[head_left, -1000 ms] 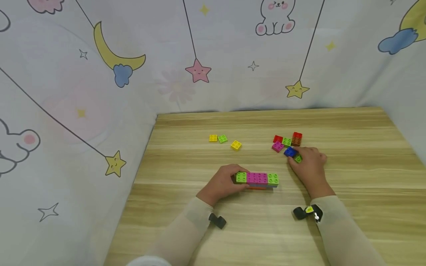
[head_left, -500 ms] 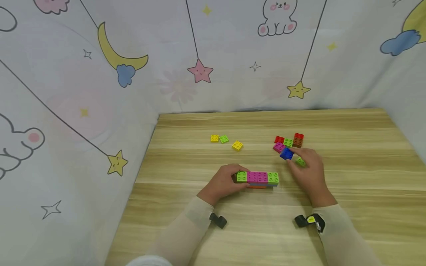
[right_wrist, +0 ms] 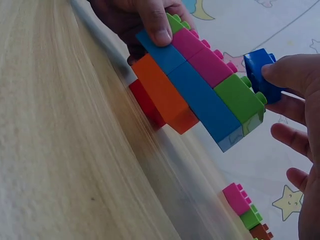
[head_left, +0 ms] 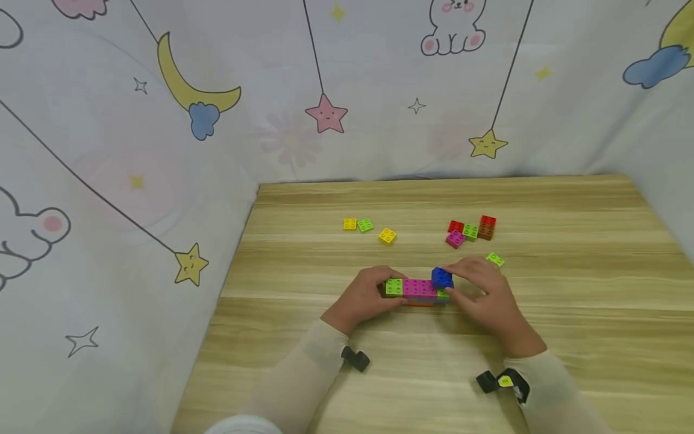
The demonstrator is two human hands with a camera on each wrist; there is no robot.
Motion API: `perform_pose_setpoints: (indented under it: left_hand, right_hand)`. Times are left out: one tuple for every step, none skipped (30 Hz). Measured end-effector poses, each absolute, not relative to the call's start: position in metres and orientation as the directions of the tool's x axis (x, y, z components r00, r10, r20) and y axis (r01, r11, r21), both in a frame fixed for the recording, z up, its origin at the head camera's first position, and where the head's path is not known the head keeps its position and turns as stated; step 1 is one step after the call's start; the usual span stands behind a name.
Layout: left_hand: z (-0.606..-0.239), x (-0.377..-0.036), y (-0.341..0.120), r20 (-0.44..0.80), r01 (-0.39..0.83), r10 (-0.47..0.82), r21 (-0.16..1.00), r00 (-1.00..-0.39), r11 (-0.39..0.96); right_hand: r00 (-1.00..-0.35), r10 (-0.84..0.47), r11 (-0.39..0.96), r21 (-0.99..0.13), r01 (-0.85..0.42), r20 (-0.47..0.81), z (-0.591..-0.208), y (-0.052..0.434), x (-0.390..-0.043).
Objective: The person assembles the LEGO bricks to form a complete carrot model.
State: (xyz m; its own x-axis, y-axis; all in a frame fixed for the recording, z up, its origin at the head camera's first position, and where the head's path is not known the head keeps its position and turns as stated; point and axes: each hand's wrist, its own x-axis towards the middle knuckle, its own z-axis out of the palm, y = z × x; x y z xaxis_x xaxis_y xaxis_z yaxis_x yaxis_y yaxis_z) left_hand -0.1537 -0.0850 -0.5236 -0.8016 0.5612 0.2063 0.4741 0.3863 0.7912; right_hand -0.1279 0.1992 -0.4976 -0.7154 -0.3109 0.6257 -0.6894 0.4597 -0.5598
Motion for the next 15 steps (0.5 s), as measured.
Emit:
perform_pose_setpoints:
  left_hand:
    - [-0.5234,-0.1536,-0.085,0.206,0.474,0.561,0.79,-0.802,0.388]
    - [-0.5231,-0.1535,-0.0849,0.207,0.475,0.561,0.79,-0.802,0.388]
    - [-0.523,-0.1535,-0.0848,0.205,0.474,0.56,0.789,-0.803,0.39]
    - [-0.5227,-0.1535,-0.0847,0.205,0.474,0.559,0.789,-0.803,0.391]
    - [-0.5224,-0.1534,-0.0847,0.207,0.474,0.56,0.791,-0.803,0.387]
    - [-0.5222,-0.1534,-0.0846,0.207,0.472,0.559,0.793,-0.803,0.385]
    - [-0.5221,-0.1534,-0.0846,0.207,0.471,0.558,0.794,-0.803,0.383]
    - [-0.522,-0.1535,-0.0846,0.209,0.472,0.559,0.796,-0.803,0.38]
    - [-0.5222,-0.1535,-0.0846,0.209,0.471,0.558,0.796,-0.803,0.38]
    - [-0.5221,-0.1534,-0.0847,0.209,0.47,0.558,0.798,-0.803,0.378]
    - [-0.5222,-0.1534,-0.0847,0.209,0.47,0.558,0.798,-0.803,0.378]
    - [-0.5225,-0.1534,-0.0848,0.209,0.469,0.557,0.798,-0.804,0.378]
    - [-0.5226,-0.1533,-0.0849,0.21,0.47,0.557,0.798,-0.804,0.377]
    - [-0.5227,-0.1533,-0.085,0.209,0.468,0.556,0.799,-0.804,0.377]
    - [-0.5229,-0.1532,-0.085,0.208,0.467,0.556,0.8,-0.804,0.376]
  right_hand:
    - [-0.7,-0.325,0.448,-0.548,-0.706,0.636,-0.4974,0.198,-0.1282]
    - [-0.688,-0.339,0.435,-0.542,-0.719,0.642,-0.4972,0.1971,-0.1285]
    - [-0.68,-0.349,0.424,-0.538,-0.729,0.645,-0.4965,0.1963,-0.1286]
    - [-0.675,-0.359,0.415,-0.537,-0.734,0.645,-0.4959,0.1958,-0.1287]
    - [-0.672,-0.365,0.409,-0.538,-0.738,0.645,-0.4953,0.1953,-0.1287]
    - [-0.672,-0.37,0.406,-0.539,-0.738,0.641,-0.4948,0.1951,-0.1286]
    - [-0.675,-0.374,0.406,-0.542,-0.736,0.636,-0.4945,0.195,-0.1285]
    - [-0.679,-0.38,0.409,-0.544,-0.732,0.628,-0.4942,0.1953,-0.1282]
    - [-0.685,-0.384,0.415,-0.547,-0.727,0.619,-0.4939,0.1955,-0.1278]
    - [-0.692,-0.387,0.422,-0.551,-0.72,0.609,-0.494,0.1959,-0.1276]
    - [-0.699,-0.389,0.43,-0.553,-0.714,0.6,-0.4944,0.1962,-0.1274]
    - [-0.707,-0.392,0.438,-0.557,-0.706,0.589,-0.4949,0.1968,-0.1271]
    - [-0.715,-0.395,0.446,-0.56,-0.698,0.577,-0.4954,0.1972,-0.1269]
    - [-0.722,-0.399,0.452,-0.564,-0.691,0.565,-0.4958,0.1976,-0.1267]
    - [-0.727,-0.406,0.455,-0.567,-0.686,0.554,-0.4962,0.1979,-0.1266]
